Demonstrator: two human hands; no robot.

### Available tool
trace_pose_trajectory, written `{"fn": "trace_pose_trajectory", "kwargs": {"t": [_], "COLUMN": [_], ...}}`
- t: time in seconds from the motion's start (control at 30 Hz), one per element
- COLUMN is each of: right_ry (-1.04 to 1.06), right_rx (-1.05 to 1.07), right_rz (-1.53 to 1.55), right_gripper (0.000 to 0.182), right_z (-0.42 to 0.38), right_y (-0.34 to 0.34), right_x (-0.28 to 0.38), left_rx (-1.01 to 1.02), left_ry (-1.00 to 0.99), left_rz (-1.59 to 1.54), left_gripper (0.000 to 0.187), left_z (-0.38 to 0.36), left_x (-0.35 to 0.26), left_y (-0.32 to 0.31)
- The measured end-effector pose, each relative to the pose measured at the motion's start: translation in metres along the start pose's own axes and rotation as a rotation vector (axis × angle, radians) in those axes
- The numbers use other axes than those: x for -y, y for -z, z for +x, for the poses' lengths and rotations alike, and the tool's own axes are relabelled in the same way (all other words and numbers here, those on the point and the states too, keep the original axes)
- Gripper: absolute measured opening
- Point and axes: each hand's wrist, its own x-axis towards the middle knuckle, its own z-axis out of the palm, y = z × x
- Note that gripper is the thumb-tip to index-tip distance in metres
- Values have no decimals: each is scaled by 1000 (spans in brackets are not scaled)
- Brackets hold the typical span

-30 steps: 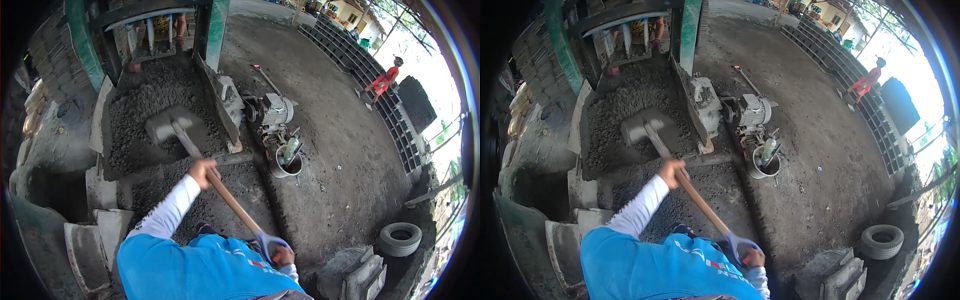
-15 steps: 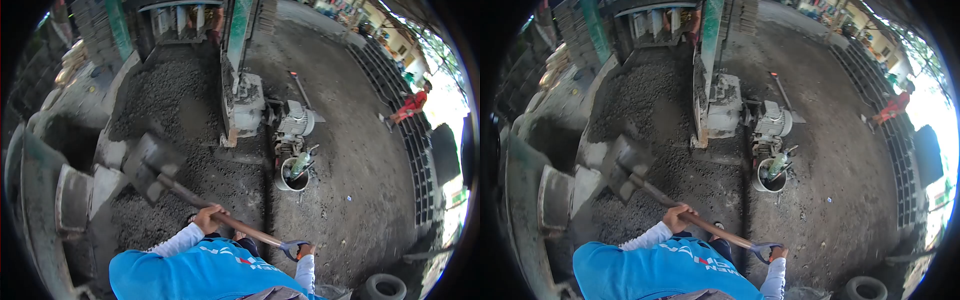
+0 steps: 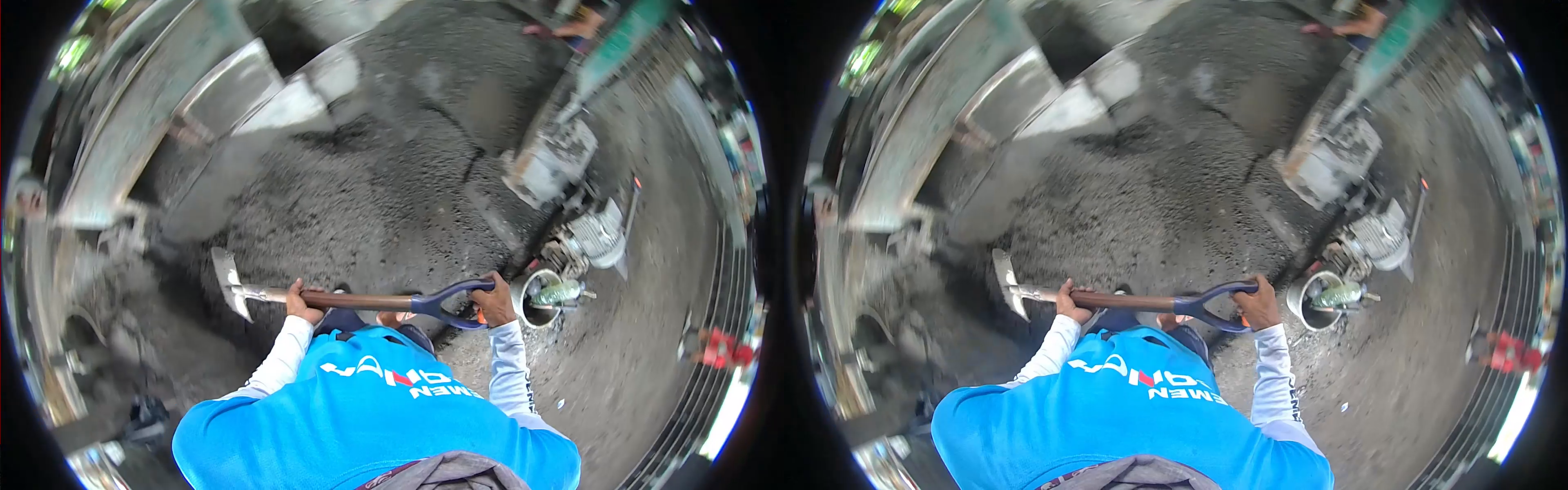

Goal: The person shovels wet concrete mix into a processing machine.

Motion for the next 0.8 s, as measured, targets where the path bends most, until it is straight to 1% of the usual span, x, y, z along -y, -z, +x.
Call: {"fn": "trace_pose_trajectory", "kwargs": {"t": [0.03,0.07,0.13,0.2,0.23,0.27,0.3,0.33,0.37,0.4,0.43,0.47,0.5,0.53,0.57,0.6,0.63,0.67,0.7,0.73,0.77,0.8], "right_ry": [81,121,175,115,29,-162,-387,-605,-783,-949,-1028,-1117,-962,-797,-681,-794,-678,-570,-513,-462,-369,-269], "right_rx": [115,277,598,888,954,922,846,785,739,682,973,1251,949,669,395,503,422,370,359,378,367,294], "right_rz": [-29,71,282,551,565,459,331,251,285,317,482,657,547,369,454,697,628,621,525,505,455,404], "right_gripper": [28,32,42,52,56,61,66,71,70,69,63,56,42,28,19,15,15,14,13,13,14,16], "right_z": [-3,-9,-20,-17,-11,0,10,10,-2,-9,4,20,-3,-31,-22,13,2,8,17,18,19,14], "right_y": [-20,-42,-94,-163,-202,-245,-289,-331,-367,-400,-423,-438,-457,-476,-492,-494,-503,-512,-522,-535,-550,-570], "right_x": [22,42,68,70,57,30,-3,-34,-58,-77,-104,-139,-123,-97,-113,-137,-106,-94,-83,-68,-54,-34], "left_rx": [-30,-74,-28,100,159,236,312,443,561,572,584,540,493,397,298,398,467,551,646,583,473,358], "left_ry": [17,-6,43,109,113,78,40,202,374,380,383,327,274,151,24,-369,-438,-498,-549,-696,-793,-880], "left_rz": [3,-87,-5,-253,-245,-225,-207,-287,-345,-263,-183,-113,-39,30,99,79,-62,-210,-355,-261,-105,51], "left_gripper": [27,27,22,18,15,13,16,21,26,26,28,28,30,30,30,31,40,49,58,68,64,60], "left_z": [-10,21,35,42,-8,-44,-80,-35,9,-13,-57,-79,-101,-110,-123,-178,-200,-221,-243,-269,-268,-263], "left_x": [-3,-4,-17,-48,-60,-64,-67,-59,-52,-53,-51,-57,-63,-81,-103,-129,-146,-162,-179,-186,-186,-184], "left_y": [15,48,83,112,98,90,82,122,162,174,166,182,198,229,262,296,328,359,390,395,407,419]}}
